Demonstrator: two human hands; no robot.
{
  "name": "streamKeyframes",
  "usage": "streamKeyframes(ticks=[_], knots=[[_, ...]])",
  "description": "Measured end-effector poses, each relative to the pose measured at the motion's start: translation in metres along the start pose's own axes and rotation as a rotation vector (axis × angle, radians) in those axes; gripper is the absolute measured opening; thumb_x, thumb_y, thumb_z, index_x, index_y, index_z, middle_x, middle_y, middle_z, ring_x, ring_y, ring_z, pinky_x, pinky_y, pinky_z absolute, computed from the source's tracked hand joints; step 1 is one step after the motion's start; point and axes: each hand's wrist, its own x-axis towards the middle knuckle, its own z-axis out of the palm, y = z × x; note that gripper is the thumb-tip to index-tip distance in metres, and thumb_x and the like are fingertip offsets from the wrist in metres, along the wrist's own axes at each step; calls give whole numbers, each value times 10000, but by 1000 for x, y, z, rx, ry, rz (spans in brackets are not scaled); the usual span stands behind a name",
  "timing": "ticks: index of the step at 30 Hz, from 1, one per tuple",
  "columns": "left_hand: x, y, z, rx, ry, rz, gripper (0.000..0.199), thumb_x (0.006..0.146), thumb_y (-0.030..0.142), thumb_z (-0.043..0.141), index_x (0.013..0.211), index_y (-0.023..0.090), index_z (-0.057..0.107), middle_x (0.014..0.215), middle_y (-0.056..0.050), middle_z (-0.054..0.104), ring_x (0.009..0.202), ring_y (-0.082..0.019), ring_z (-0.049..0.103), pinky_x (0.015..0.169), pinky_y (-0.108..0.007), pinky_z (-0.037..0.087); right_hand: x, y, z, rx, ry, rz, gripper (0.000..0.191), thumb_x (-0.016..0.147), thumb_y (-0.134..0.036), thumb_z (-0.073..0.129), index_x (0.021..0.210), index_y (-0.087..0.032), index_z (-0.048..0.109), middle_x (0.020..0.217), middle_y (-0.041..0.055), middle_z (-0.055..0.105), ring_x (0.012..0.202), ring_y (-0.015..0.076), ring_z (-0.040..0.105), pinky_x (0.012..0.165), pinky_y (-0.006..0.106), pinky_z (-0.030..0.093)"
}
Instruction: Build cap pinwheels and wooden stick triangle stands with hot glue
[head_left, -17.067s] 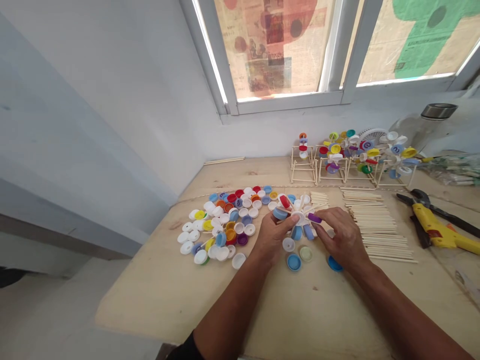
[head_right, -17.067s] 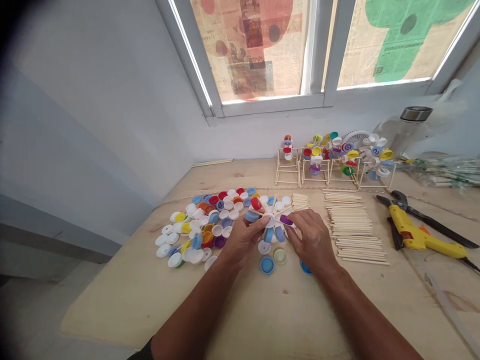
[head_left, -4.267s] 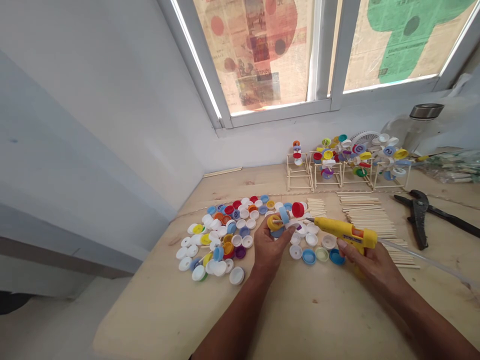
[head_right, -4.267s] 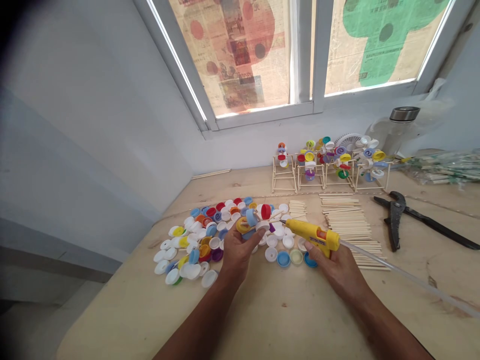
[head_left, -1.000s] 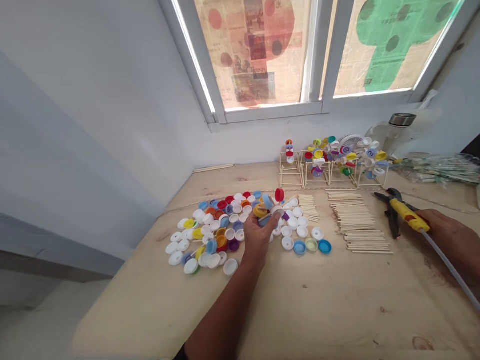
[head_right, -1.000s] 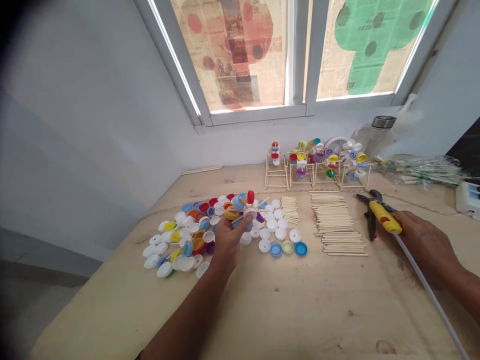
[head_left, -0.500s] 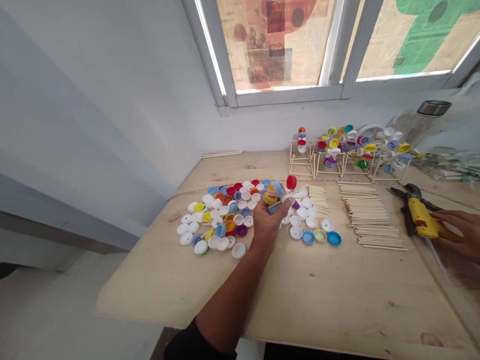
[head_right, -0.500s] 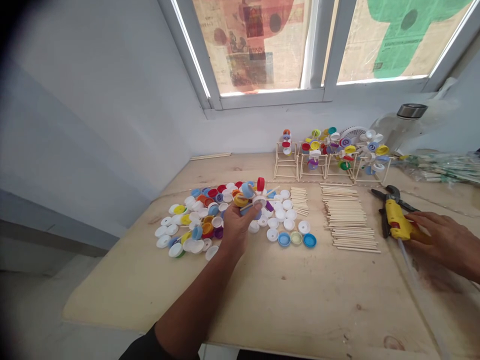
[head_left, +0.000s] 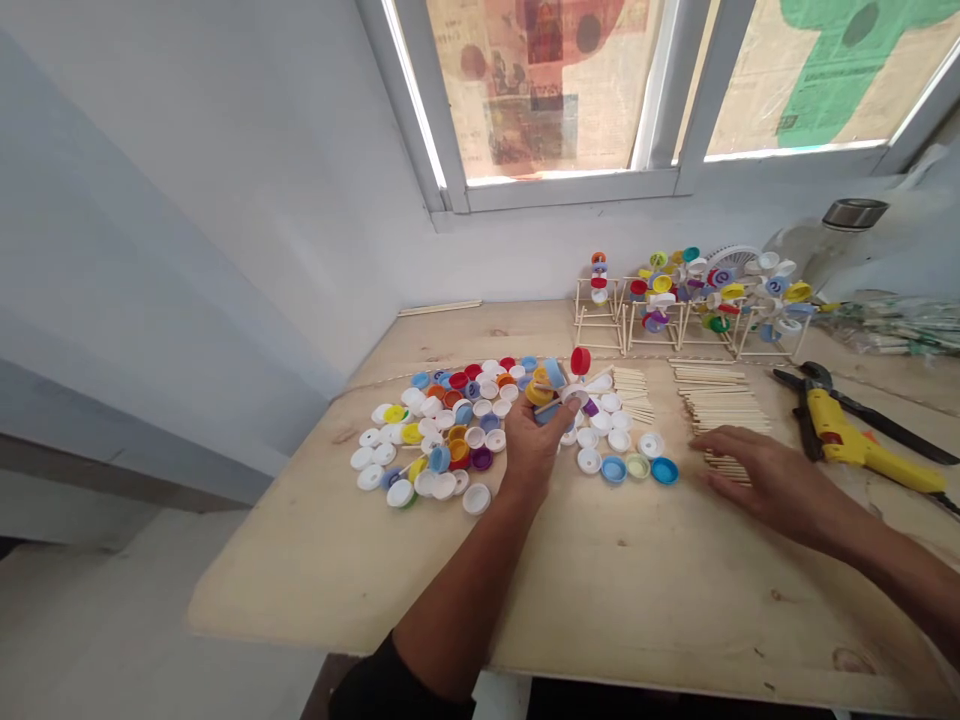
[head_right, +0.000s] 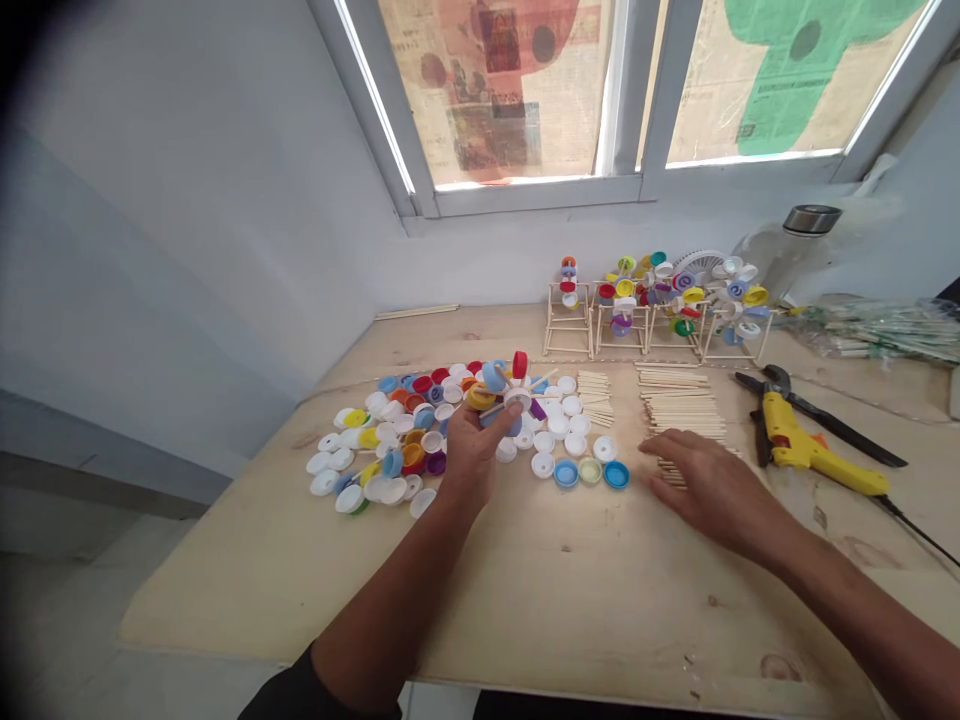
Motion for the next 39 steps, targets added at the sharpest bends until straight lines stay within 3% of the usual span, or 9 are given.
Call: streamKeyframes(ticks=[4,11,21,35,39], knots=[[0,1,0,1,-14,-5,321,592,295,802,835,147,654,701,14,626,585,-85,537,574,-203,431,10,-14,16,21,-102,29,344,847,-433,482,1068,-216,630,1066,76,676,917,228,654,754,362,512],[0,2,0,24,-7,-10,338,573,318,806,822,144,657,713,1,638,601,-101,557,593,-219,452,18,-28,20,-97,-117,55,267,837,-377,477,979,-227,646,916,52,662,813,210,649,632,313,472],[-1,4,1,-31,-14,-12,342,561,300,814,831,148,668,733,1,655,610,-97,568,623,-227,464,18,-28,23,-95,-98,45,246,829,-340,474,971,-235,647,913,51,649,793,196,634,602,292,438],[-2,7,3,-20,7,-32,308,580,310,794,797,144,651,695,8,631,581,-87,548,588,-209,445,30,-30,17,-102,-264,47,207,805,-276,457,904,-235,634,910,47,652,824,206,625,647,310,408],[-1,8,2,-33,10,-52,354,556,307,806,831,139,659,716,-5,649,594,-99,563,595,-216,449,27,-27,17,-137,-206,33,213,803,-273,470,899,-235,656,889,56,658,826,225,625,671,340,422]])
